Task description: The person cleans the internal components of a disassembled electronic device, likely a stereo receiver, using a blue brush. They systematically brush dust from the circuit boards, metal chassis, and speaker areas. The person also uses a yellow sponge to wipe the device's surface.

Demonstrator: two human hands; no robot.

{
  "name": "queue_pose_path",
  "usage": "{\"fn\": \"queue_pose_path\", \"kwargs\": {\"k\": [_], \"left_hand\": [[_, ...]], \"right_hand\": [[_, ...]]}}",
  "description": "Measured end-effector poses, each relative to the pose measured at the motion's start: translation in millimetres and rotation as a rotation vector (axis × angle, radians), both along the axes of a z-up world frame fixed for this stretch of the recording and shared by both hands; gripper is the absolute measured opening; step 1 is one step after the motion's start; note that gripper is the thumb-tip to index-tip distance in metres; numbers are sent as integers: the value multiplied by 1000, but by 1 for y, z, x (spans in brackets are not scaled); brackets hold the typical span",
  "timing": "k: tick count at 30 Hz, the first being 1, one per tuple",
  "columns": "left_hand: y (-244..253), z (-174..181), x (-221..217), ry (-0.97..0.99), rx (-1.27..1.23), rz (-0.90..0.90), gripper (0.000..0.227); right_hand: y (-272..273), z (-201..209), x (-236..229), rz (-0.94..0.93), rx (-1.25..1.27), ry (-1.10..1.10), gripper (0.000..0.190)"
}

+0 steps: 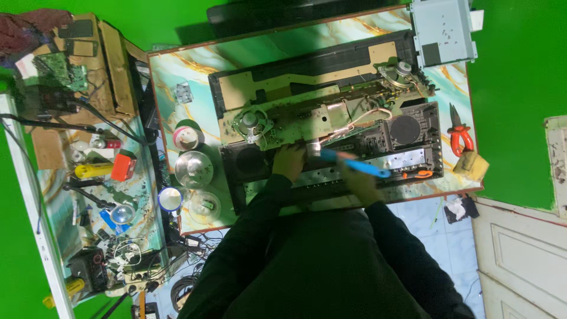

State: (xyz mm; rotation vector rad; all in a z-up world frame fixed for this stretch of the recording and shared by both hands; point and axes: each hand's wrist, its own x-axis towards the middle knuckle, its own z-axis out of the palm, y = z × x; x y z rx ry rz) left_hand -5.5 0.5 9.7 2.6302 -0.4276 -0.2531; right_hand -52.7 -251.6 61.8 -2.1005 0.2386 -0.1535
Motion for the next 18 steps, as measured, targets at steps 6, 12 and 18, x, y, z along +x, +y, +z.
{"fn": "queue_pose_path", "kwargs": {"k": [6,12,18], "left_hand": [[3,0,-2,-24,-17,6,48],[0,4,-3,-7,-42,42,39],[16,49,-21,-233,-268,82,37]], "right_hand": [[11,21,7,147,-36,-113,14],[-24,25,1,67,56,-69,16],[-37,61,-15,-44,66,36,17]]}}
